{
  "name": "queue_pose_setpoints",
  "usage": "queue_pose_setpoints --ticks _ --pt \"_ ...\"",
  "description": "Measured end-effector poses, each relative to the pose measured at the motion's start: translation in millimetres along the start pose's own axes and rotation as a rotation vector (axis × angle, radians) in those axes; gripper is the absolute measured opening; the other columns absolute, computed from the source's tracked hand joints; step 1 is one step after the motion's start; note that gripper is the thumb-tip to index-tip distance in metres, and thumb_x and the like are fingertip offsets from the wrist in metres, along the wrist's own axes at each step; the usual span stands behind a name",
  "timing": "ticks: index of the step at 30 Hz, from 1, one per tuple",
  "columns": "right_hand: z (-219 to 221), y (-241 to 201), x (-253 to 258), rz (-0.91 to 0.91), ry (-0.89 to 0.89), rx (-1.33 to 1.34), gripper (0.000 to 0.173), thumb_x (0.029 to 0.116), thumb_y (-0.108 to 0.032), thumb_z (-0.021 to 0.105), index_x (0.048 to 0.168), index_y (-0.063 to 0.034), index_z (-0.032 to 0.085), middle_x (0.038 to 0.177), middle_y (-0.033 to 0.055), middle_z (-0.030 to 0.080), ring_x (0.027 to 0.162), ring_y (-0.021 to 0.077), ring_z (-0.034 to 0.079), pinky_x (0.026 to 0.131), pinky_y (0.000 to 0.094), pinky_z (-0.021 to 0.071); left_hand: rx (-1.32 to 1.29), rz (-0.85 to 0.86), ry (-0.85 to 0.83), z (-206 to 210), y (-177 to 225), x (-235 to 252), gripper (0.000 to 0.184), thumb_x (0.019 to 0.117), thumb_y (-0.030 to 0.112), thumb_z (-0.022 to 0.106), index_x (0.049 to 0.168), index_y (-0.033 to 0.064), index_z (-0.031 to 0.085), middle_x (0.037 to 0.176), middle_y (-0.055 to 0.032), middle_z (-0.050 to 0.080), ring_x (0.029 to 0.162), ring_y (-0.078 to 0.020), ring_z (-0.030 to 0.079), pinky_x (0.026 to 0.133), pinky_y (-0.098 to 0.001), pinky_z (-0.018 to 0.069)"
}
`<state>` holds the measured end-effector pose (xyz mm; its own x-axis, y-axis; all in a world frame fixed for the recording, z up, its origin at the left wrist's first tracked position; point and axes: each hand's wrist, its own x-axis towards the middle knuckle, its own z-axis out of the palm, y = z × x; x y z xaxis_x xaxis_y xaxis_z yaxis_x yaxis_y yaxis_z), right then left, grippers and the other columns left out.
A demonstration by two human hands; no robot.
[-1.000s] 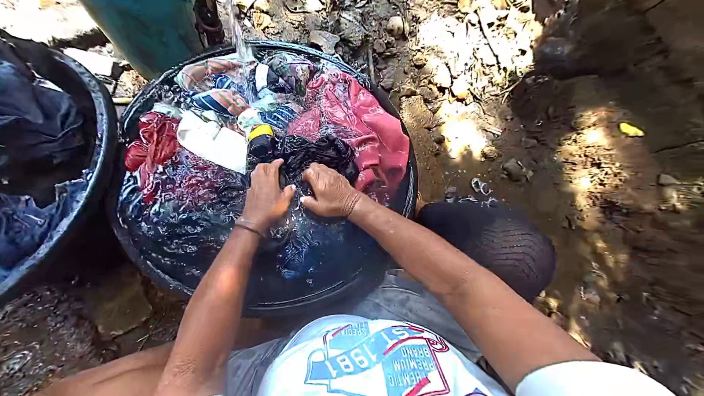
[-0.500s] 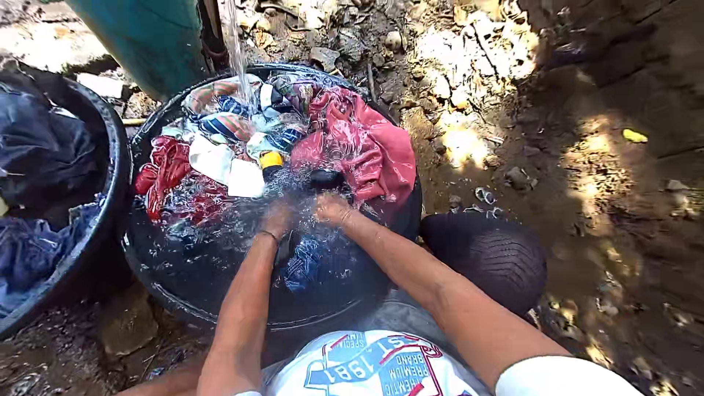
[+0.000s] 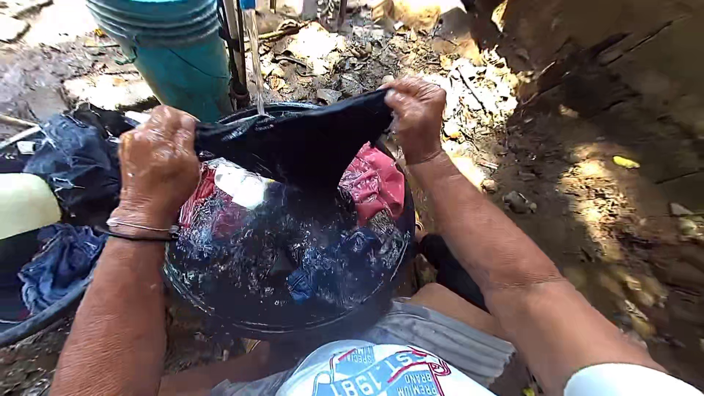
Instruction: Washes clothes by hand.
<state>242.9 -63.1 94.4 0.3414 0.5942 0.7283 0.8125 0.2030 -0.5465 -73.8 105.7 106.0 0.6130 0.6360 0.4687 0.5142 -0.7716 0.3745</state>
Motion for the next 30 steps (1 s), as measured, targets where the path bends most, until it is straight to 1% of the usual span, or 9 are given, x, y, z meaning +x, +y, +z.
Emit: queue_pose_setpoints --ticks 3,6,9,12,15,18,23,27,30 --pt "-26 -17 31 -0.067 0.11 0.118 0.024 0.0931 -0.002 0.051 0.09 -0.0025 0.074 0.092 -0.0022 0.073 0.09 -0.0003 0.066 0.086 0.0241 0.0546 -0.156 -0.078 0.146 -18 6 12 0.041 0.1096 0.021 0.036 0.111 -0.0079 0.065 0.11 -0.0239 0.067 0.107 -0.0236 0.064 0.097 -0.044 0.0458" --pt "-53 -25 50 0.107 0.229 0.382 0.035 0.1026 -0.004 0.032 0.094 -0.0026 0.066 0.083 -0.0006 0.074 0.077 0.01 0.073 0.076 0.0319 0.0627 -0.353 -0.227 0.252 -15 -2 19 0.034 0.1083 0.024 0.041 0.11 0.0 0.066 0.105 -0.0041 0.065 0.098 0.0023 0.058 0.093 -0.0231 0.0464" --pt "-88 -16 57 0.36 0.529 0.56 0.039 0.1048 -0.009 0.028 0.077 -0.0113 0.054 0.058 0.0004 0.062 0.054 0.0148 0.065 0.057 0.0327 0.0592 -0.545 -0.426 0.288 2 -26 10 0.019 0.105 0.024 0.049 0.102 0.013 0.064 0.092 0.0099 0.063 0.085 0.004 0.061 0.081 -0.0238 0.0538" --pt "-79 4 19 0.513 0.304 0.404 0.036 0.1034 -0.011 0.03 0.076 -0.0175 0.052 0.059 -0.0093 0.059 0.052 0.0048 0.059 0.056 0.0244 0.0557 -0.672 -0.462 0.184 25 -21 -4 0.012 0.1004 0.016 0.054 0.091 0.0175 0.061 0.081 0.0147 0.061 0.077 0.004 0.061 0.075 -0.0229 0.0554" --pt "-25 14 -37 0.529 -0.156 0.286 0.014 0.0928 -0.005 0.045 0.1 -0.0046 0.056 0.083 -0.0032 0.062 0.066 0.0058 0.062 0.065 0.0285 0.058 -0.776 -0.439 0.05 46 1 -5 0.015 0.099 0.012 0.057 0.086 0.0174 0.062 0.075 0.0143 0.062 0.07 0.0029 0.062 0.07 -0.0221 0.0562" --pt "41 -12 -75 0.376 -0.443 0.225 0.033 0.0845 0.002 0.064 0.116 0.01 0.055 0.106 0.0202 0.063 0.089 0.0236 0.065 0.077 0.0392 0.0568 -0.9 -0.423 -0.081 47 34 9 0.02 0.1017 0.009 0.052 0.087 0.0165 0.063 0.079 0.0128 0.068 0.072 0.0016 0.066 0.069 -0.021 0.058" --pt "125 -39 -76 -0.023 -0.275 0.426 0.036 0.0883 -0.005 0.058 0.117 0.0162 0.064 0.12 0.0303 0.065 0.115 0.0329 0.065 0.102 0.0413 0.0506 -1.066 -0.448 -0.185 32 76 30 0.023 0.1048 0.01 0.05 0.087 0.0138 0.064 0.072 0.006 0.068 0.064 -0.0049 0.067 0.06 -0.0237 0.0586" --pt "129 -34 -58 -0.014 -0.109 0.539 0.028 0.0847 0.004 0.047 0.099 0.0143 0.069 0.097 0.0212 0.07 0.098 0.0205 0.067 0.091 0.0319 0.0537 -1.207 -0.418 -0.291 17 66 31 0.013 0.1012 0.014 0.053 0.11 0.0105 0.063 0.09 0.0009 0.071 0.078 -0.0107 0.07 0.07 -0.0315 0.0626" --pt "104 -16 -40 -0.121 -0.151 0.388 0.022 0.0843 0.002 0.047 0.08 0.0078 0.067 0.079 0.0154 0.065 0.081 0.0196 0.064 0.076 0.0317 0.0537 -1.092 -0.217 -0.364 22 44 23 0.056 0.0758 0.01 0.069 0.131 0.0133 0.06 0.117 -0.0006 0.069 0.094 -0.01 0.069 0.077 -0.0301 0.0615"
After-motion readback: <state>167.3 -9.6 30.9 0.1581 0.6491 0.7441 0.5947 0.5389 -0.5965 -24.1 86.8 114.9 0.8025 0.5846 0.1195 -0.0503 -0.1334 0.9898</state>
